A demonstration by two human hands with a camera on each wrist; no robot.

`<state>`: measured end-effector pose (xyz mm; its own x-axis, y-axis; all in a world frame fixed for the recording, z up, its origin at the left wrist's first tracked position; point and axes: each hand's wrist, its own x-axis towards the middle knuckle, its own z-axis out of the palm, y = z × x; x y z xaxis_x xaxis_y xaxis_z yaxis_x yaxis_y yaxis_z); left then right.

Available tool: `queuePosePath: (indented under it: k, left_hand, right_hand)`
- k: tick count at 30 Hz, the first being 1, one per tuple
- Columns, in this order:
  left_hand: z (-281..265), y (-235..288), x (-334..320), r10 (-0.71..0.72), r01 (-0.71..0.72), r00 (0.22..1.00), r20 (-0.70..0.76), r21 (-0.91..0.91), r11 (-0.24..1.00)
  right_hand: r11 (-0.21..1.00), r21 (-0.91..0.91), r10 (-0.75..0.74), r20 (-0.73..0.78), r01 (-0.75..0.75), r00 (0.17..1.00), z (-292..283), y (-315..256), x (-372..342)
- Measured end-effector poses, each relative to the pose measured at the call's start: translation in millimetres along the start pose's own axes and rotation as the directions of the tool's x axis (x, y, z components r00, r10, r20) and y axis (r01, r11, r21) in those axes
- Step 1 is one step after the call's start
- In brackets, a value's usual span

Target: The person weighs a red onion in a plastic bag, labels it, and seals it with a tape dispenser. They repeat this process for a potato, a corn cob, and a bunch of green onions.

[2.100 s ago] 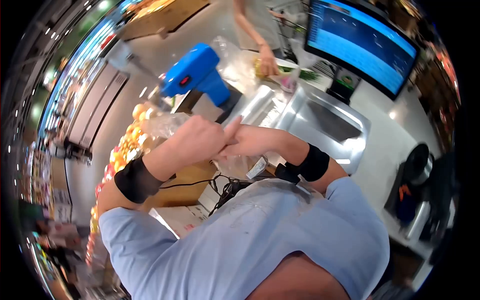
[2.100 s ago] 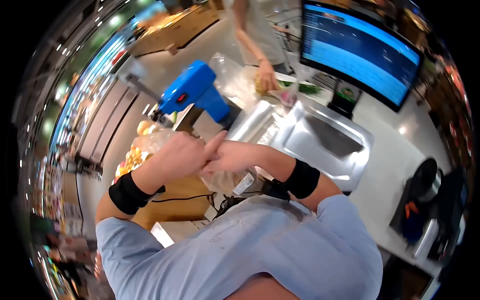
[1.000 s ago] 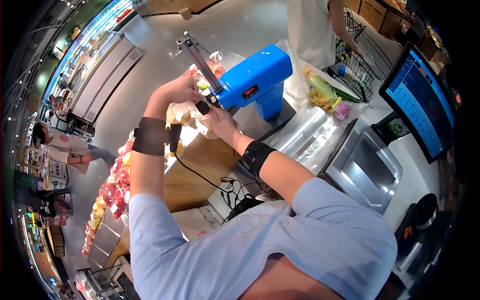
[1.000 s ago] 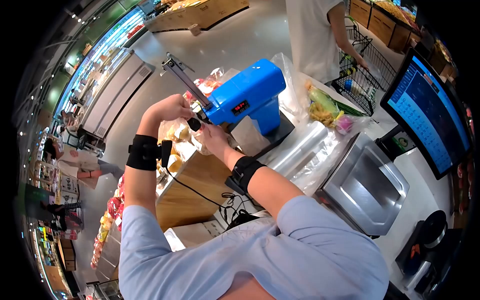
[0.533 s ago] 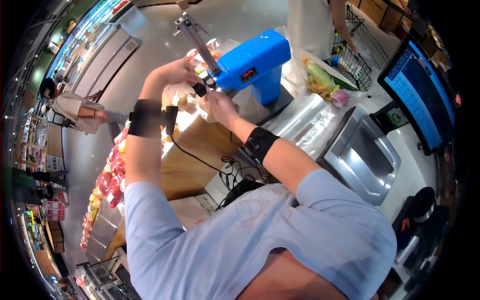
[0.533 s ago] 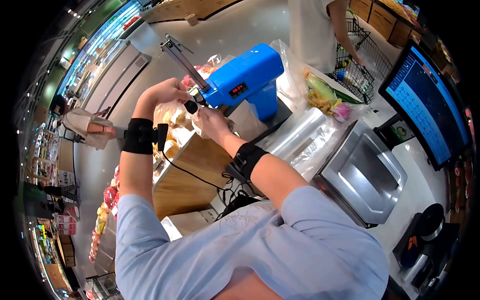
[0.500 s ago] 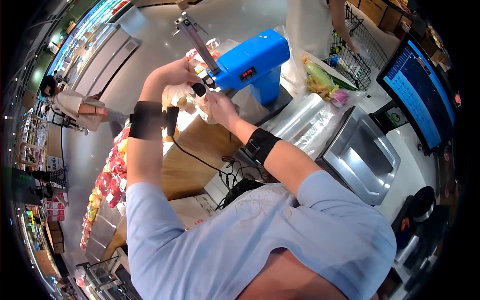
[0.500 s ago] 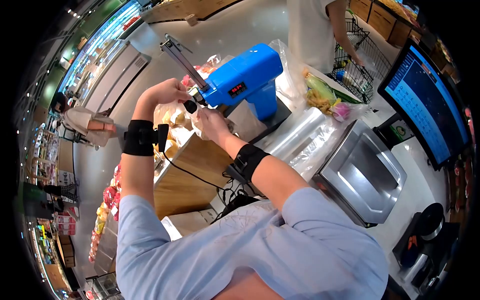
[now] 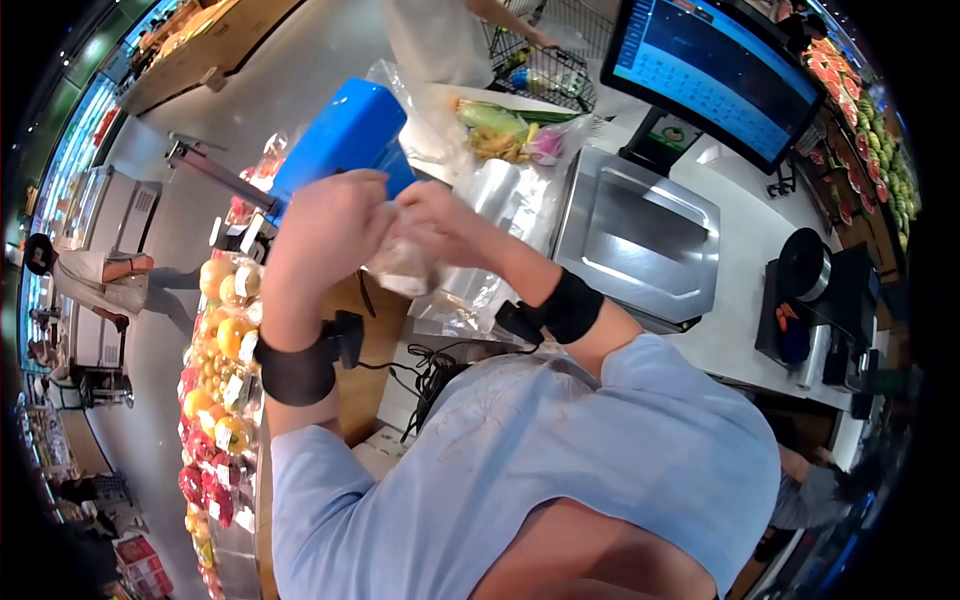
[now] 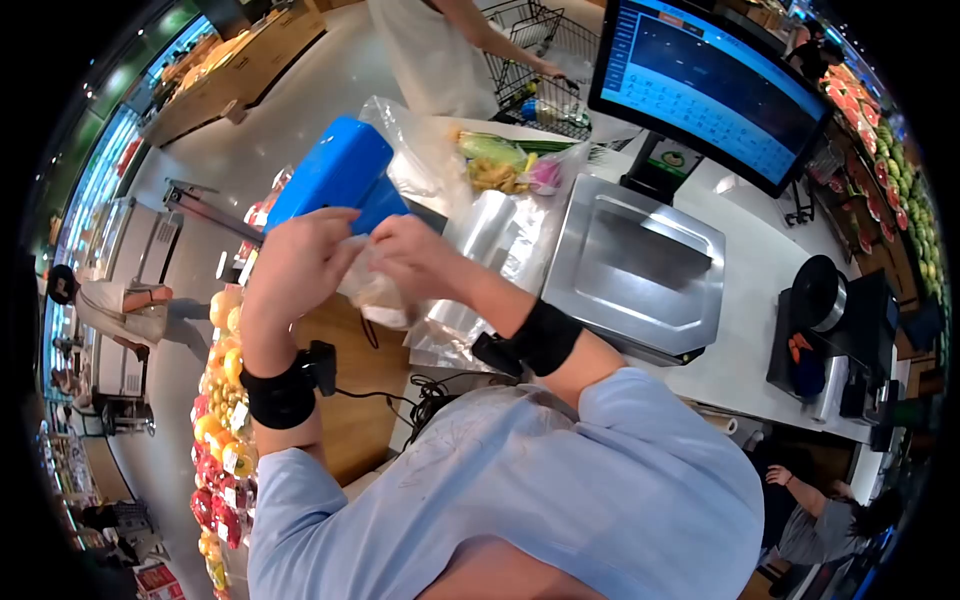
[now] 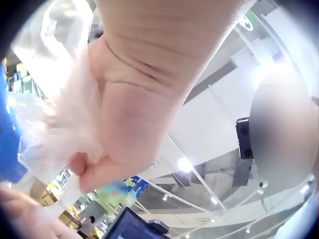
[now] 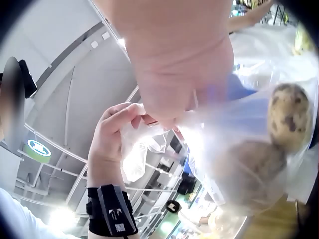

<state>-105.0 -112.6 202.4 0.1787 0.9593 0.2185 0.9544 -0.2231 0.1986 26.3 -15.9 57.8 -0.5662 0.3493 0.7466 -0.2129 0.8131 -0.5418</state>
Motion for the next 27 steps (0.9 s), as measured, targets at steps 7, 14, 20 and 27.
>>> queuePosePath:
  k: [7,14,20,27]
  left_hand:
    - [120.6,-46.8,92.5,-0.339,0.015,0.935,-0.108,-0.94,0.34]
    - [298.1,-77.5,145.4,-0.42,0.66,0.751,0.509,-0.571,0.489]
    - [322.7,-78.4,153.4,-0.597,0.6,0.787,0.154,-0.412,0.685]
    - [309.9,-77.9,171.2,-0.704,0.495,0.413,0.578,-0.791,-0.36]
  right_hand:
    - [0.854,-0.029,0.509,-0.162,-0.52,0.845,-112.4,64.4,-34.6]
    - [0.744,-0.166,0.581,-0.318,-0.647,0.749,-167.6,121.3,-49.6]
    - [0.595,-0.313,0.587,-0.46,-0.741,0.666,-157.1,156.3,-41.9]
    - [0.175,-0.797,0.67,-0.333,-0.578,0.663,-142.7,182.1,-55.1]
